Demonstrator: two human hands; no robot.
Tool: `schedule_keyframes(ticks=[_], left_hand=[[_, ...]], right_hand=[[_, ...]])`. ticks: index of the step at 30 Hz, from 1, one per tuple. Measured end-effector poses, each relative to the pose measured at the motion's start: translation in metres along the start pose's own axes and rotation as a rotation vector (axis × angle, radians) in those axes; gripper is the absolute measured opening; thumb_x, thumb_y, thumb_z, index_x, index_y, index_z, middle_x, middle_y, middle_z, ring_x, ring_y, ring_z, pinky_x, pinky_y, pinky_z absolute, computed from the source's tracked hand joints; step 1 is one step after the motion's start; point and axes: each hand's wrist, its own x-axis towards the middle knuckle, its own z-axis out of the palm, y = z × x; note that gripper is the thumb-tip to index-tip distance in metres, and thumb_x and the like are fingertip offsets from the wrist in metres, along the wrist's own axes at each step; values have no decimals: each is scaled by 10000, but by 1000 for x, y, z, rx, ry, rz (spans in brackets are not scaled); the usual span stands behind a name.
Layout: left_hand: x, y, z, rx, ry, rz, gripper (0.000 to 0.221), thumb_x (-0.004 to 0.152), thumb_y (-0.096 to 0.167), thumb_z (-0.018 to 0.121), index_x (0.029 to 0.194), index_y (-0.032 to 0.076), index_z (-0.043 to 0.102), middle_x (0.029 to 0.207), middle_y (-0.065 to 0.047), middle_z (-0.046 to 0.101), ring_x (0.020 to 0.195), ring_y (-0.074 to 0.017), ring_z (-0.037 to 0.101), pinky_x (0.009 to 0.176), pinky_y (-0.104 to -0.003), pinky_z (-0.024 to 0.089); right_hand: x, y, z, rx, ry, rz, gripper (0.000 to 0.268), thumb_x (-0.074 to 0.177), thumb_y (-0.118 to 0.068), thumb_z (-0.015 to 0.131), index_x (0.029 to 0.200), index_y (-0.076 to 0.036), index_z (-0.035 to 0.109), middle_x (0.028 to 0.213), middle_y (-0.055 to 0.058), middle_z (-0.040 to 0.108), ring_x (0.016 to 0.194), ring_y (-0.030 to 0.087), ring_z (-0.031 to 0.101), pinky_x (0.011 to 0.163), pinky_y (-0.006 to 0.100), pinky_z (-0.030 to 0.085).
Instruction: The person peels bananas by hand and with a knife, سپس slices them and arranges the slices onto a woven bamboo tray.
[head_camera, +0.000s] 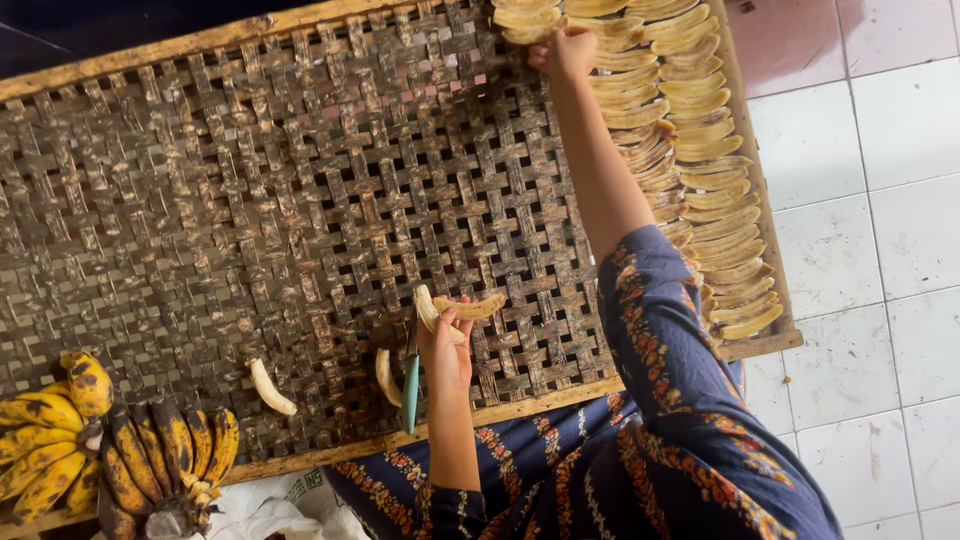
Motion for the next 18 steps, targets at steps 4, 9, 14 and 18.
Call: schedule_keyframes(ticks=[4,9,14,18], left_hand=[[4,-3,2,-53,7,26,260,935,-23,585,1192,7,558,1099,-109,618,1140,-325,671,1039,-476,573],[-2,-3,5,-155,-24,116,298,938,-10,604,1225,23,529,1159,-102,594,1189,-330,656,1104,-482,543],[-7,5,11,-109,-37,144,452,940,55,631,1367,79,485,1206,-74,585,1172,-223,616,1081,-448,525],[-14,12,21,71,-72,114,394,1023,173,611,1338,-18,470,1148,-93,594,1100,-226,631,1042,-509,582]], right_hand=[[-69,-20,18,0,-62,-16,462,895,30,564,1313,-46,384,932,114,666,659,188,671,473,296,571],[-289,-50,-44,-808,-1233,-30,493,950,-97,528,1433,-55,438,994,104,739,619,149,705,517,310,612],[-352,-41,-63,-512,-1270,109,208,984,-102,621,1161,5,638,871,75,699,652,110,601,569,245,527],[-298,-42,-66,-536,-978,141,152,1045,-105,548,1074,-10,663,834,90,650,607,108,513,515,231,453]])
